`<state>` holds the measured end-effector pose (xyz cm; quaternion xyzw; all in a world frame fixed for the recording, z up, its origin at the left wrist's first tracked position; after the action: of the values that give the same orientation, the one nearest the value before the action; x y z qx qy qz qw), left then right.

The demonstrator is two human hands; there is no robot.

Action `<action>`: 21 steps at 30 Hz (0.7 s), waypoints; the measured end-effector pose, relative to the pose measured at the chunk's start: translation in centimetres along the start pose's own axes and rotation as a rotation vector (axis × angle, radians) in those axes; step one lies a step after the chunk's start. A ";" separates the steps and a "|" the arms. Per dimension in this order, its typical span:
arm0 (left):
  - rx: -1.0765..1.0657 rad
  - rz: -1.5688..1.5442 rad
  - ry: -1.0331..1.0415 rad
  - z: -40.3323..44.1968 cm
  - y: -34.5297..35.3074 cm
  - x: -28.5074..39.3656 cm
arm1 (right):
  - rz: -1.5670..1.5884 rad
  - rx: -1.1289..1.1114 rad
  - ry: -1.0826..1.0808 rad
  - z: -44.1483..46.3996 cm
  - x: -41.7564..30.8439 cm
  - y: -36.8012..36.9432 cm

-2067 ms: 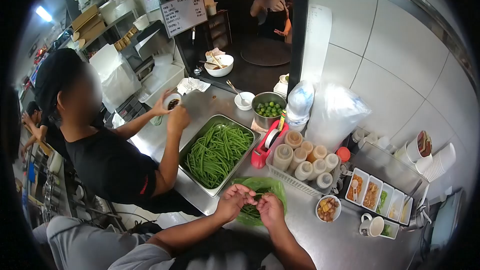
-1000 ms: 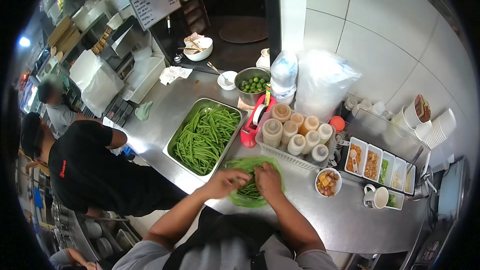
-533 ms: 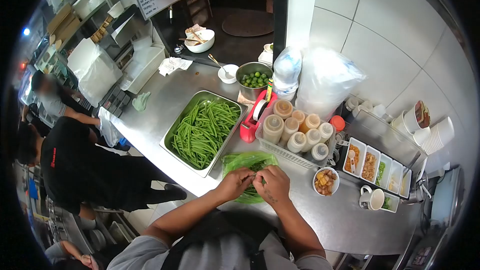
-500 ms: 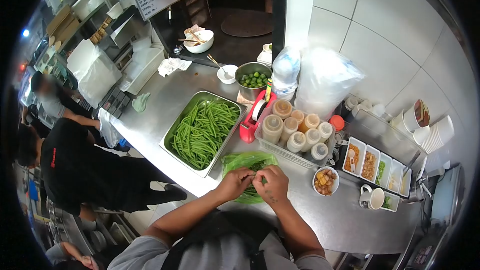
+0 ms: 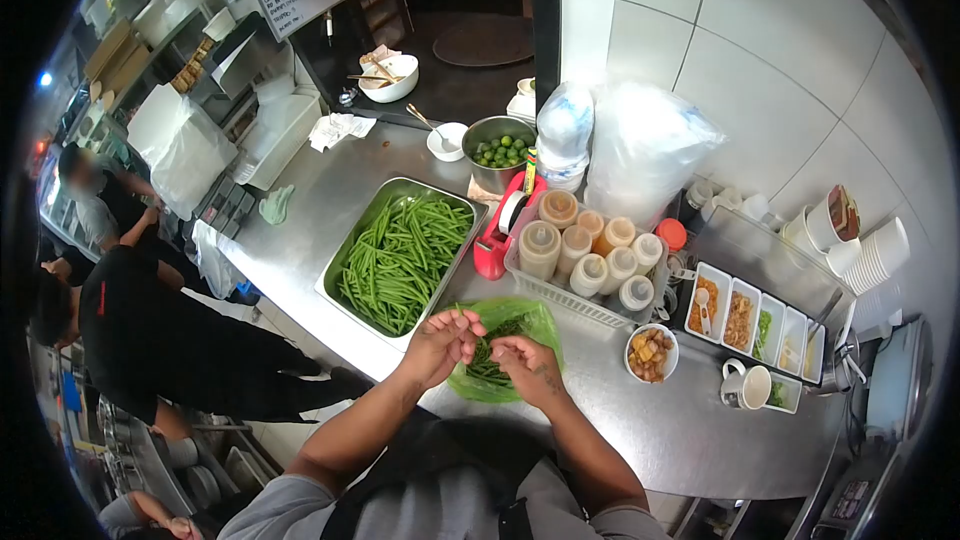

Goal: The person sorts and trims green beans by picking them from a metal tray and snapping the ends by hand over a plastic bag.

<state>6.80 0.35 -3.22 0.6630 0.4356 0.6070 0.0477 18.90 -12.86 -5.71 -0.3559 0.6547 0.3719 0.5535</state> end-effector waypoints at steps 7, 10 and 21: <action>-0.034 -0.014 0.044 -0.5 0.4 -1.0 | 0.383 0.040 0.200 0.1 1.0 0.8; -0.042 0.234 0.127 -1.7 1.5 -1.1 | 0.304 0.084 0.161 0.4 2.3 0.8; 0.325 1.446 0.694 -2.8 -1.7 7.8 | -0.847 0.039 -0.091 0.4 -0.2 0.5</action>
<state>2.68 5.03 2.43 0.5531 -0.0272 0.5878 -0.5898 18.62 -12.28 -5.49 -0.5659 0.4326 0.1146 0.6924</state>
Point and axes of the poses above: each hand's wrist, its own z-axis towards the middle knuckle, its own y-axis out of the palm, x = y × z, the point moved 3 cm from there along z, towards the middle knuckle, and after that the axes turned 6 degrees about z, right-handed, at the moved point
